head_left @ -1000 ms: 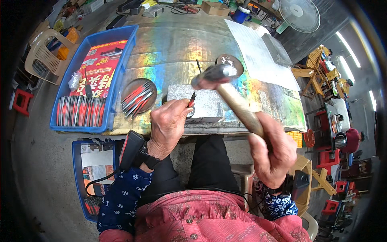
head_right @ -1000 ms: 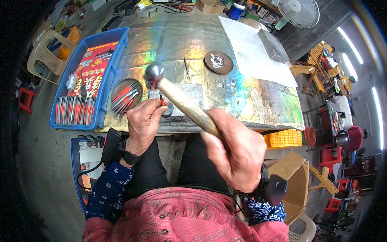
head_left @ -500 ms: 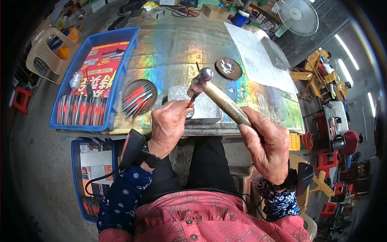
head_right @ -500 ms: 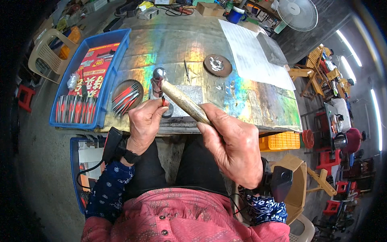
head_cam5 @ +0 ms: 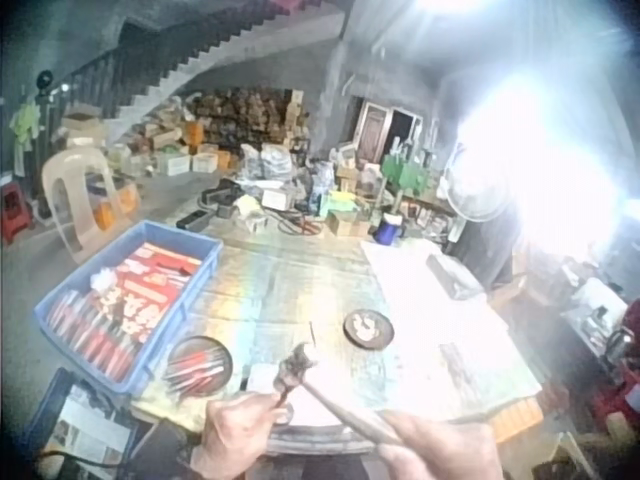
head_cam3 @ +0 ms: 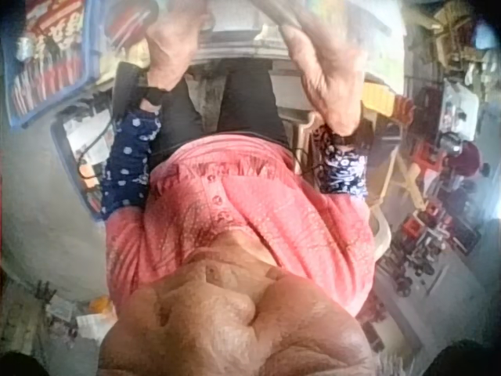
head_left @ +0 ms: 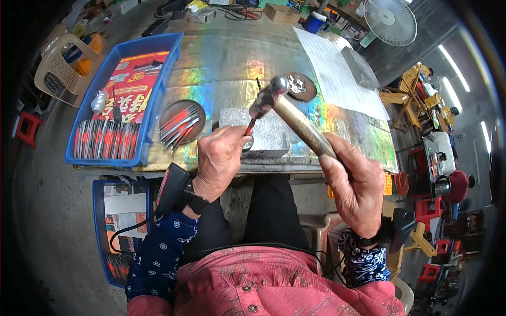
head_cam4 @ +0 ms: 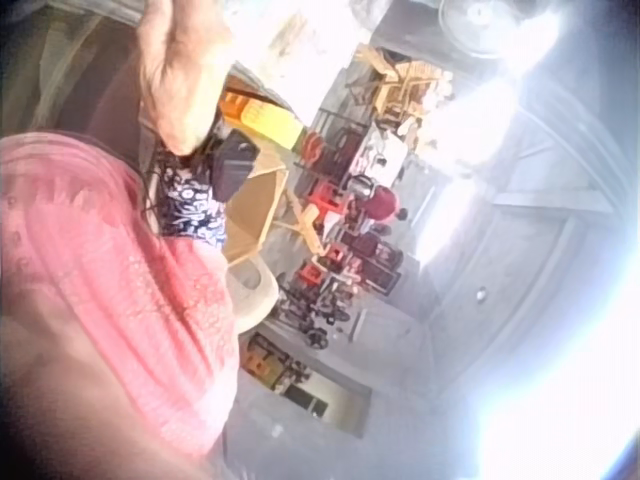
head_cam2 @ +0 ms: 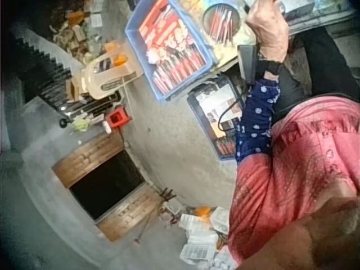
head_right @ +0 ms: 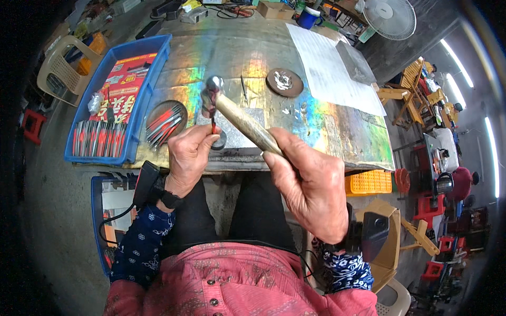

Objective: The person repeatedly sharpens small red-handled tools by striking them with a hammer on a metal block. They pick up each tool from a blue tray, position it on the block, strike it, and return it to the tray. The process is repeated for multiple tools throughout the clip.

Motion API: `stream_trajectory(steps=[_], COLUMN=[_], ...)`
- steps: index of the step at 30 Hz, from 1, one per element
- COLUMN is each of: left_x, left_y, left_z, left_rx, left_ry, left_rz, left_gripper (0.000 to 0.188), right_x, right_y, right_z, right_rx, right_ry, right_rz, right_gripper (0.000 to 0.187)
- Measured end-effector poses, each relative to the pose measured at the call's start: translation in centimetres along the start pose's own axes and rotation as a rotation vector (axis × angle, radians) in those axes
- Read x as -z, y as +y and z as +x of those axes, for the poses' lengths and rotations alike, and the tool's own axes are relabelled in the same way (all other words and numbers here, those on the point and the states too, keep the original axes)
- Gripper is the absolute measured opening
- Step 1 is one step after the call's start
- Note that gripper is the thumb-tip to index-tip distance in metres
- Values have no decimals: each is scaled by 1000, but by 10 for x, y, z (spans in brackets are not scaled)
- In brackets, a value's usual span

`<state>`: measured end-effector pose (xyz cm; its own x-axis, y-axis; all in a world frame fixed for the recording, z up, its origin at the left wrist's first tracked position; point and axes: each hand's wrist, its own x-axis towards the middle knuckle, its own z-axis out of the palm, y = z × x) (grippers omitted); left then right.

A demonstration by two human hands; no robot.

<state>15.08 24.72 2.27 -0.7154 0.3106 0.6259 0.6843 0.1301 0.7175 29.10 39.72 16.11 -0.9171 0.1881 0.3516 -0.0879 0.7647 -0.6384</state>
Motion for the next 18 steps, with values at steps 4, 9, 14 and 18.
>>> stream_trajectory(steps=[4, 9, 14, 18], left_x=[-1, 8, 41, 84], left_y=[0, 6, -5, -31], left_z=[1, 0, -7, -5], left_rx=[11, 92, 98, 59], left_ry=[7, -10, -23, -36], left_rz=[-49, -103, 42, 399], left_gripper=[15, 16, 29, 29], right_x=[-4, -22, -50, -67], right_y=[8, 34, 67, 86], right_z=[-4, -6, -15, -21], right_rx=[46, 44, 86, 124], right_ry=[52, 129, 196, 244], right_rz=[-32, -91, -212, -375], right_gripper=[25, 25, 28, 35])
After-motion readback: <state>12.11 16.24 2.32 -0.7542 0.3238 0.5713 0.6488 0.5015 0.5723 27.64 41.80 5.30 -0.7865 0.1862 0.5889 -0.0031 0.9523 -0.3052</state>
